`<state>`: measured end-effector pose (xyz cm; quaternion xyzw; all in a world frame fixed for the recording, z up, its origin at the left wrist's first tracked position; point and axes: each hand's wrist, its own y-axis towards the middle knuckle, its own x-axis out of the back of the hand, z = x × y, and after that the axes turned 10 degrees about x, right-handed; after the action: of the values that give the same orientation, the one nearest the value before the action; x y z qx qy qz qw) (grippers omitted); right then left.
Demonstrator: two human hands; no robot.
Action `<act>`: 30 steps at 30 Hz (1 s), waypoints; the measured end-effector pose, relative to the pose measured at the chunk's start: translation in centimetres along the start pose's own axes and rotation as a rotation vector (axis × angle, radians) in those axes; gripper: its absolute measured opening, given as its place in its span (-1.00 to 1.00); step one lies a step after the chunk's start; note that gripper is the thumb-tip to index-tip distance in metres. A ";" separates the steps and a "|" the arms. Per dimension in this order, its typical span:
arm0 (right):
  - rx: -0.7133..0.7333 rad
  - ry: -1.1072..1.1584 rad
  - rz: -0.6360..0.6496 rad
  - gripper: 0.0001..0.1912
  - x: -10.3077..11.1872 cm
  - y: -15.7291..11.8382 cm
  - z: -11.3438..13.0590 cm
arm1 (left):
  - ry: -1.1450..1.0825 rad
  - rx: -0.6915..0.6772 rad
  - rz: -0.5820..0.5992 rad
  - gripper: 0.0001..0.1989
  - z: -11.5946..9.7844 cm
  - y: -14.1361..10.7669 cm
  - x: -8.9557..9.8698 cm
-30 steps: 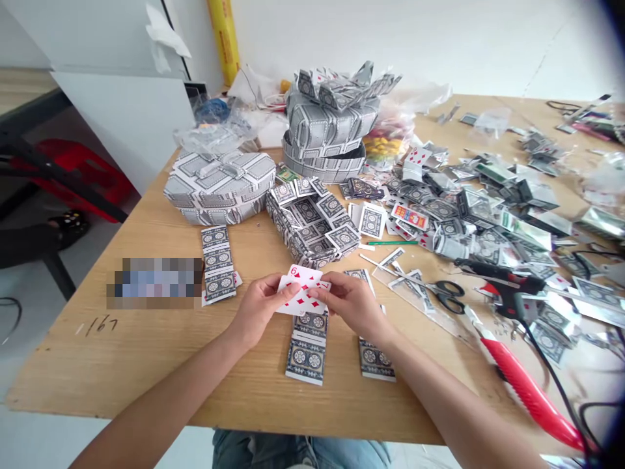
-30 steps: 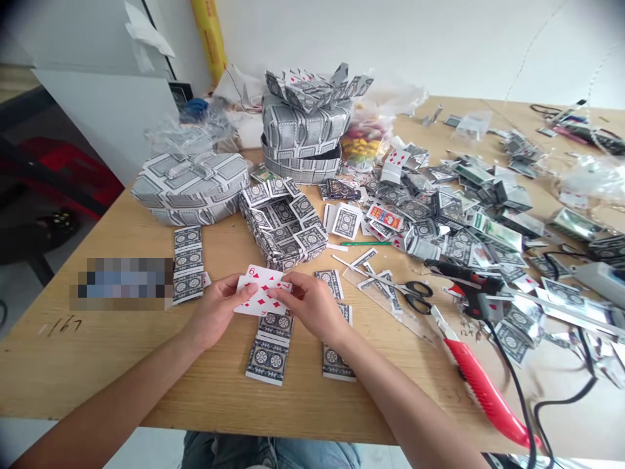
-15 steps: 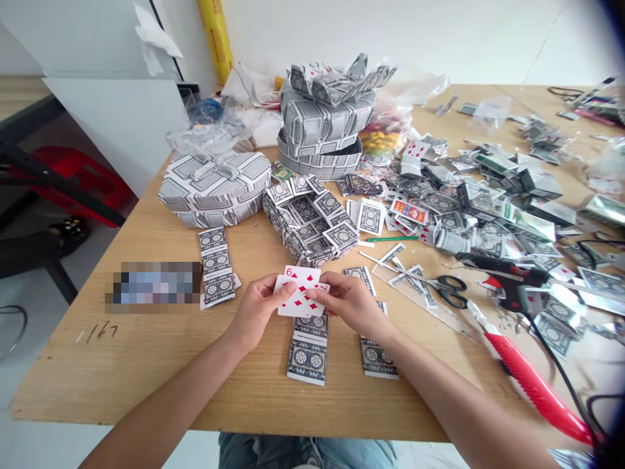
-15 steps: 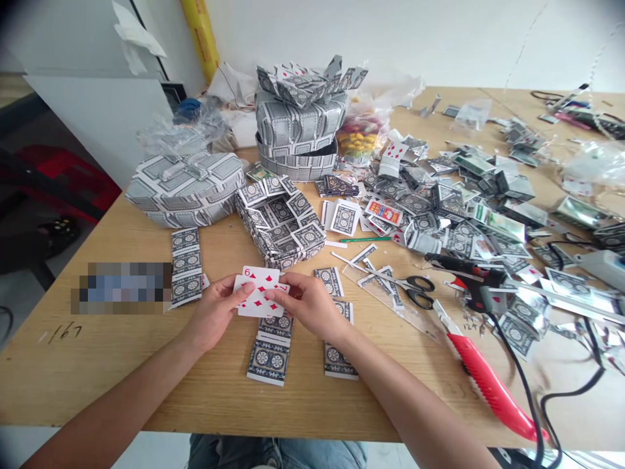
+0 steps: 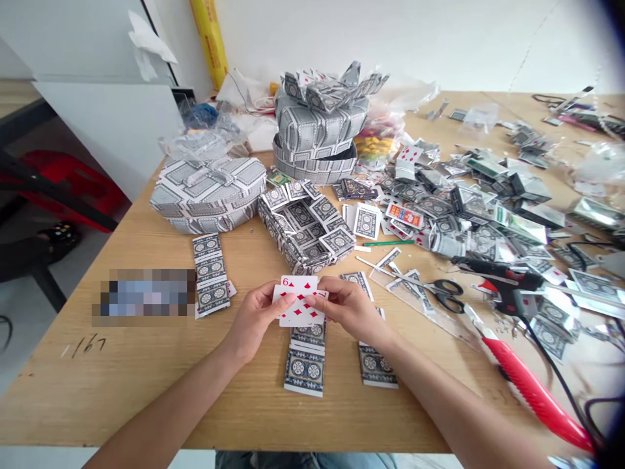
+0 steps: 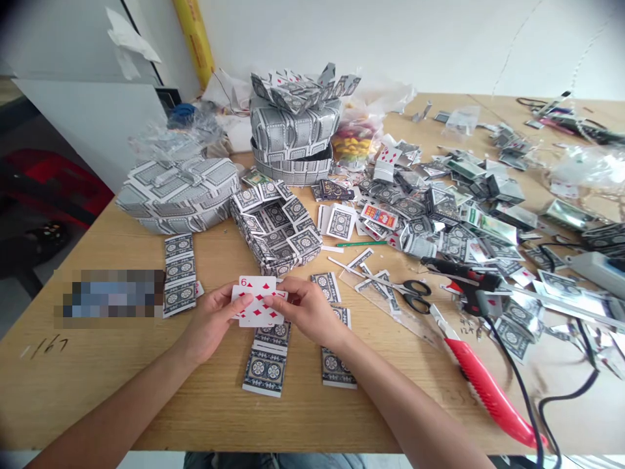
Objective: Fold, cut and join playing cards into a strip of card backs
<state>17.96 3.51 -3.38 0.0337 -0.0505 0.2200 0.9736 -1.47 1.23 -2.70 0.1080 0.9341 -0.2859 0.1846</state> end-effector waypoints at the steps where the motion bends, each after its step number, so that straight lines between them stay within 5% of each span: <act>1: -0.003 -0.001 0.004 -0.66 0.0 0.0 0.0 | -0.001 -0.004 -0.001 -0.63 0.0 0.0 0.0; 30: -0.074 0.106 -0.001 -0.61 -0.4 0.1 0.8 | 0.019 0.012 -0.083 -0.66 -0.2 0.0 -0.3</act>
<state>17.52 3.33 -2.68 -0.0138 -0.0068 0.2188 0.9757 -1.28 1.34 -2.44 0.0732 0.9378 -0.2977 0.1632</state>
